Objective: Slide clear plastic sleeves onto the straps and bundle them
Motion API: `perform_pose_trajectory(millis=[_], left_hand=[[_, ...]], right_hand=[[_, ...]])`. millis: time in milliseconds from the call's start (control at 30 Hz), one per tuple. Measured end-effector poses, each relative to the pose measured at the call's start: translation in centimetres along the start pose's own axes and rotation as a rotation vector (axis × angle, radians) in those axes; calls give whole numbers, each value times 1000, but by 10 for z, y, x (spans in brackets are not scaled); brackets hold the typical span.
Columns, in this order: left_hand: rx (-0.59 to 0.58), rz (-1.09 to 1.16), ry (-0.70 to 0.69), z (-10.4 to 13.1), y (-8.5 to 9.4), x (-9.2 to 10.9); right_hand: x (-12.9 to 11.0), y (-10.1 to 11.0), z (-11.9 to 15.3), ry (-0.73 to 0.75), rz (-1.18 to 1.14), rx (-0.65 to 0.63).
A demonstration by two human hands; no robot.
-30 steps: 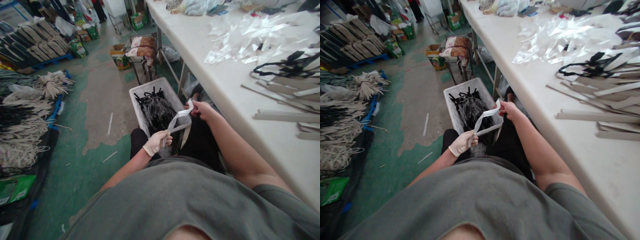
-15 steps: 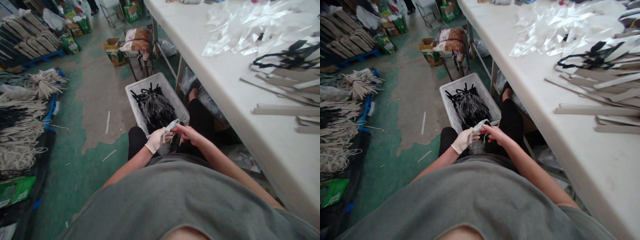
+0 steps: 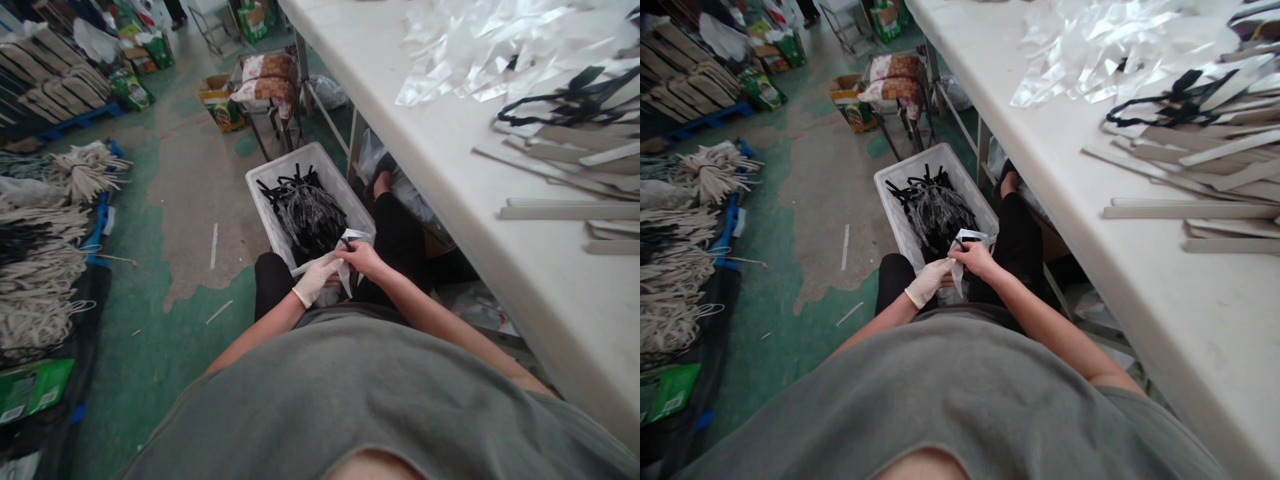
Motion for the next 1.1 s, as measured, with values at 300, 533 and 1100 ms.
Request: perform_pose_trajectory(millis=[300,533,1100], left_hand=[[-222,-149,94,-4,1,-15],[-434,-28,338,11,-10,-28],[134,479,47,-29,22,35]], right_hand=[[-10,5,-4,167,146,-21],[-11,-4,-4,142,103,-92],[-6,-4,58,23,216,-550]])
Point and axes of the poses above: each hand's wrist, its own z-axis away from the middle knuckle, its own y-axis out of the back of the hand, x = y × z, the point moved 5 cm from there along -z, towards the middle knuckle, and after that the axes turned 8 degrees about x, right-handed, at the moved point
